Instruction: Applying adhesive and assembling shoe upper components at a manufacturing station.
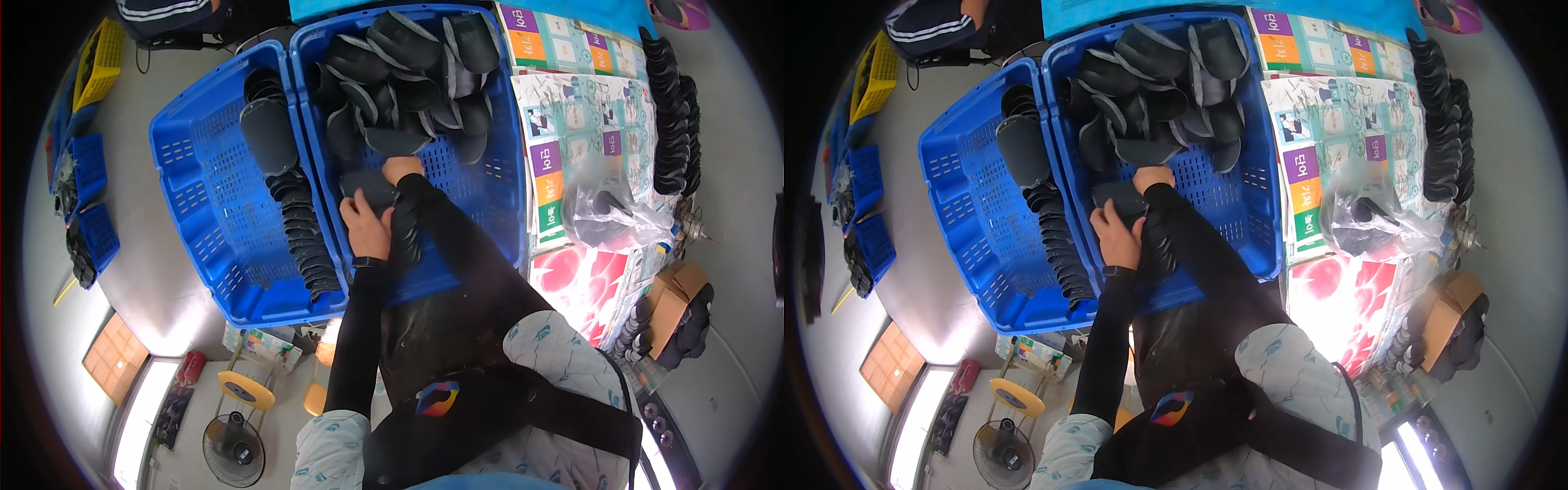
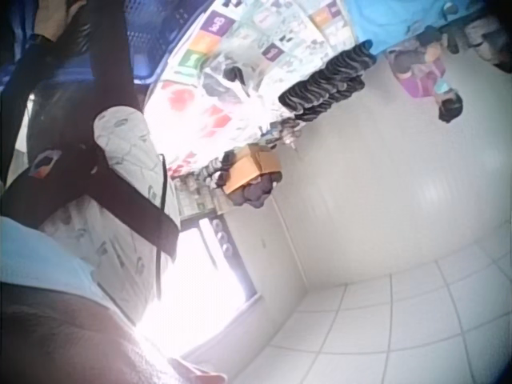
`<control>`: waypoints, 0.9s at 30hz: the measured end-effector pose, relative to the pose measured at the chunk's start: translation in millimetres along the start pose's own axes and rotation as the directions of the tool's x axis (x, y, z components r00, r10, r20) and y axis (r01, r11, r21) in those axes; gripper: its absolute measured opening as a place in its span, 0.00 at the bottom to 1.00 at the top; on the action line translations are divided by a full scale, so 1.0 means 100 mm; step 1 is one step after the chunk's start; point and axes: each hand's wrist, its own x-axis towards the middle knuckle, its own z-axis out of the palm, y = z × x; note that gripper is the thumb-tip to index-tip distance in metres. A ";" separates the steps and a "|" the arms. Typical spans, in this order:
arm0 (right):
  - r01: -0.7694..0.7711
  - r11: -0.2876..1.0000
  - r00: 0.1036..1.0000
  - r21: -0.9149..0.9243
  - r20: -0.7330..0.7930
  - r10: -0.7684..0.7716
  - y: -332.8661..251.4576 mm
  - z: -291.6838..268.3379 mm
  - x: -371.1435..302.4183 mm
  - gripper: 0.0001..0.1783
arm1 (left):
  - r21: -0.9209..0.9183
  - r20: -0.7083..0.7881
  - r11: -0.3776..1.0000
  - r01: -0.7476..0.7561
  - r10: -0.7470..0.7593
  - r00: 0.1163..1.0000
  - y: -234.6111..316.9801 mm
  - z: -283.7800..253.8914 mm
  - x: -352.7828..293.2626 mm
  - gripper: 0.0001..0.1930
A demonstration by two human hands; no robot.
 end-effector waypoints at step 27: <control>0.504 0.814 0.845 0.290 0.030 -0.534 0.43 -0.92 -0.04 0.35 | 0.245 0.299 0.923 -0.295 0.217 0.929 -0.17 0.25 0.51 0.30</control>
